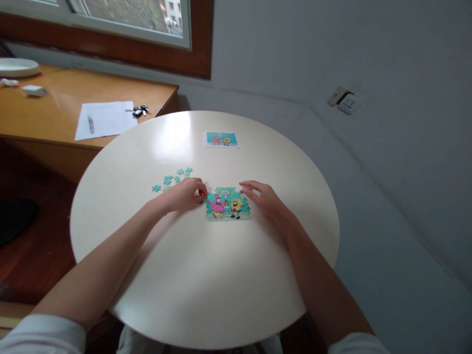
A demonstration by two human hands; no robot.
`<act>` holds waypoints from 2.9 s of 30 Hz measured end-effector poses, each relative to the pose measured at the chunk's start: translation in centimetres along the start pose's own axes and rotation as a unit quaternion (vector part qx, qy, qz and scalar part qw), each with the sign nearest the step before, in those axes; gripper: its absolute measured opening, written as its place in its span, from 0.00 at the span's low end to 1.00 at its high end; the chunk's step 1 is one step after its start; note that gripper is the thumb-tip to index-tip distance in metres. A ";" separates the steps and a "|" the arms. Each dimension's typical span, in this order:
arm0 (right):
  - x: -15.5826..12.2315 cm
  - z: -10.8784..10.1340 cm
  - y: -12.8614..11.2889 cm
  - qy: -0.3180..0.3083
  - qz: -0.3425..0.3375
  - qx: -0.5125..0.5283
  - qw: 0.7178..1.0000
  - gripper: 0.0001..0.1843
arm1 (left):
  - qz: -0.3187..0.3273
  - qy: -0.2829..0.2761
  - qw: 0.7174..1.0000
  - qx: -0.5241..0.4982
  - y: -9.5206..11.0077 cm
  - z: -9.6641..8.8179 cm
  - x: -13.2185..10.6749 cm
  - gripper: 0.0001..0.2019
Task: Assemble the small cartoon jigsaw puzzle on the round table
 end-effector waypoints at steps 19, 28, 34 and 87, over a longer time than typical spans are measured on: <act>0.0 -0.8 0.6 0.070 0.014 -0.009 0.997 0.15 | -0.037 0.030 0.999 -0.019 -0.4 -2.0 -0.5 0.12; 0.0 -0.9 0.3 0.075 0.013 -0.010 0.997 0.14 | -0.039 0.082 0.994 -0.066 -1.6 -3.4 -0.8 0.11; 0.0 -0.8 0.4 0.070 0.010 -0.029 0.997 0.13 | -0.059 0.130 0.986 -0.088 -2.1 -4.8 -1.0 0.07; 0.0 -0.8 0.5 0.052 -0.002 -0.054 0.997 0.13 | -0.140 0.263 0.943 -0.146 -4.8 -5.9 -0.9 0.04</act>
Point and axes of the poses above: each hand's wrist, its own x-axis towards the middle knuckle, its own z-axis out of the palm, y = z × x, the point moved 6 cm from there along x, towards the middle knuckle, and after that the axes turned 13 degrees about -z, right-handed, at the moved point
